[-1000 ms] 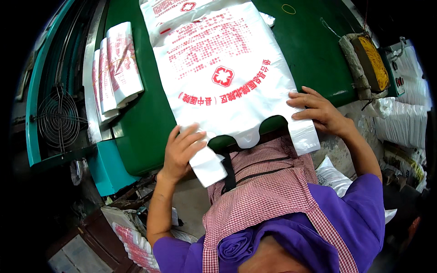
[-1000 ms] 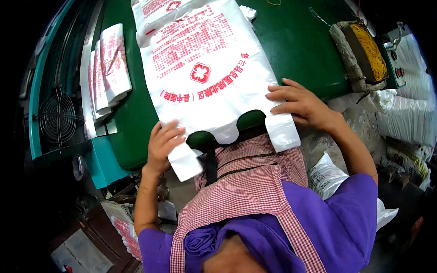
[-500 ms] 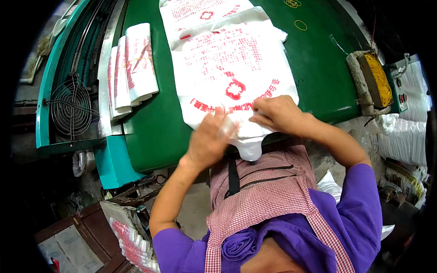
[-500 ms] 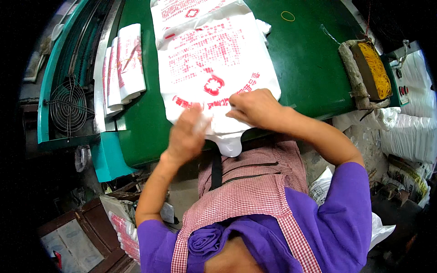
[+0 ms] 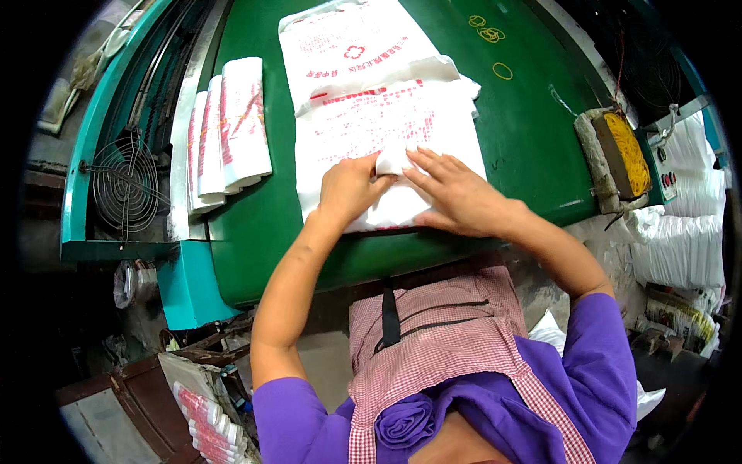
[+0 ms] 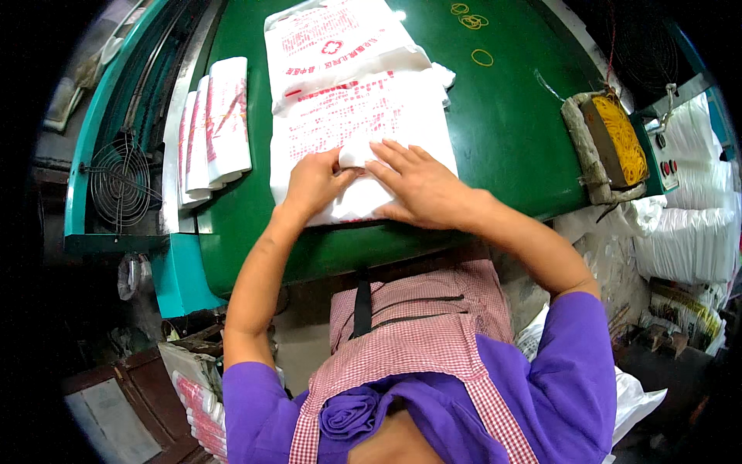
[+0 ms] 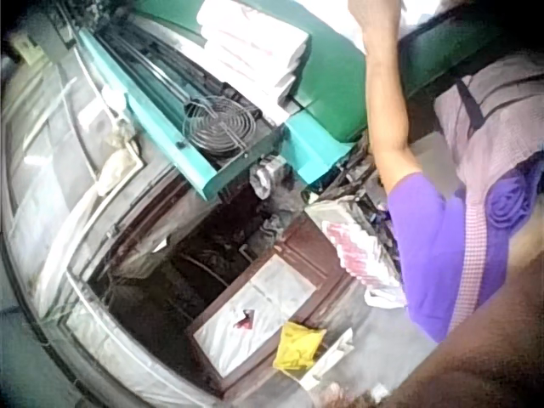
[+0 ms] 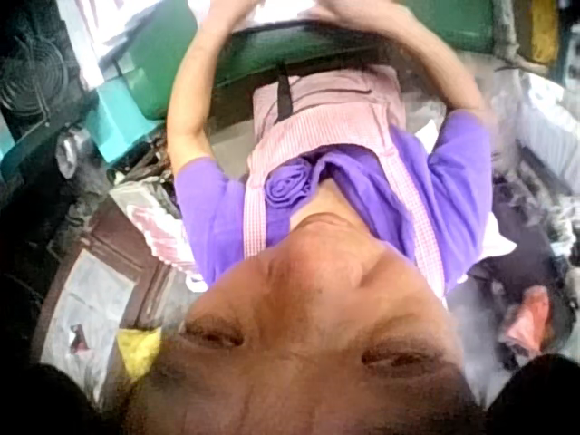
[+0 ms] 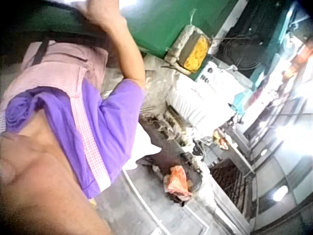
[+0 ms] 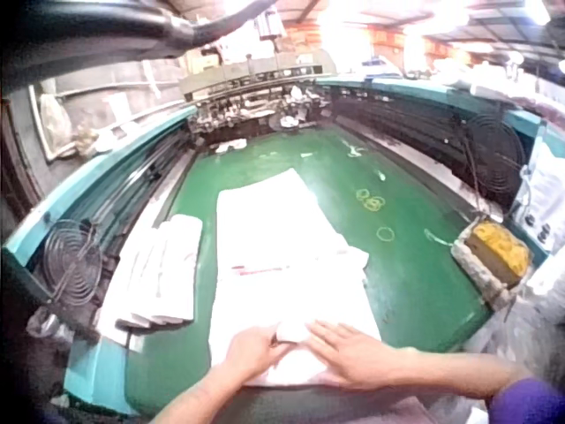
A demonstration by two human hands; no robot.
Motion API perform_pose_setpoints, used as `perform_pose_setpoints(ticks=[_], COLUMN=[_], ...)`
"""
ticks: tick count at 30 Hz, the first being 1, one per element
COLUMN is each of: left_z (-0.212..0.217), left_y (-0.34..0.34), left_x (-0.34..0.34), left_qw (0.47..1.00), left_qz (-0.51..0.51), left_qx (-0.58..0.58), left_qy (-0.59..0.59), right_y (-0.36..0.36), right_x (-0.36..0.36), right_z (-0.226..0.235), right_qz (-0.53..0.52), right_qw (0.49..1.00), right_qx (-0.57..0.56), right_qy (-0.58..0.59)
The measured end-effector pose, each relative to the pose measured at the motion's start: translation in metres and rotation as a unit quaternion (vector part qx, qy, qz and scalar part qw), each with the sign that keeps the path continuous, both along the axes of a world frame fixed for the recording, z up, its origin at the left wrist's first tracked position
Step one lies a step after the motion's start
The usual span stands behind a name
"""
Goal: The person folds white plastic bags with red text on a green table, stacks them, and secures the stack with a rubber band. They also sit on the floor to handle loose plastic bags and rubber bands.
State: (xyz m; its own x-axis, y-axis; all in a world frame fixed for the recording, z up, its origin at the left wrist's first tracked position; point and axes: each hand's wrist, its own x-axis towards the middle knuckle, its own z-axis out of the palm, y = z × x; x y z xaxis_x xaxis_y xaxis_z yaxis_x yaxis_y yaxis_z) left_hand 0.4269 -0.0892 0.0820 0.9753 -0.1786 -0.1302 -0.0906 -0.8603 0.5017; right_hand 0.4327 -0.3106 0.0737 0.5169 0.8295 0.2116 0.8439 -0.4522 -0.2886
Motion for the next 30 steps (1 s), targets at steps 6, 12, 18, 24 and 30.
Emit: perform_pose_setpoints(ticks=[6,12,18,24,30], left_z=[-0.005,-0.015,-0.001,0.018,0.019], left_y=[-0.006,-0.015,0.024,0.046,0.037], left_x=[-0.065,-0.042,-0.047,-0.061,-0.041], left_qw=[0.942,0.97,0.977,0.96,0.96], left_qz=[-0.154,-0.116,-0.186,-0.273,-0.262], left_qx=[0.066,0.1,-0.061,0.065,0.031], left_qy=[-0.29,-0.192,-0.088,0.019,-0.097], right_y=[-0.011,-0.03,-0.046,-0.052,-0.059], right_x=[-0.006,-0.071,-0.001,-0.01,0.031], right_z=[-0.02,-0.004,-0.026,-0.019,-0.041], right_qz=[-0.012,-0.04,-0.078,0.038,0.243], right_qw=[0.998,0.792,0.404,0.863,0.968], right_qx=[0.041,0.347,0.564,0.292,0.05], right_qy=[0.035,0.501,0.716,0.409,0.04])
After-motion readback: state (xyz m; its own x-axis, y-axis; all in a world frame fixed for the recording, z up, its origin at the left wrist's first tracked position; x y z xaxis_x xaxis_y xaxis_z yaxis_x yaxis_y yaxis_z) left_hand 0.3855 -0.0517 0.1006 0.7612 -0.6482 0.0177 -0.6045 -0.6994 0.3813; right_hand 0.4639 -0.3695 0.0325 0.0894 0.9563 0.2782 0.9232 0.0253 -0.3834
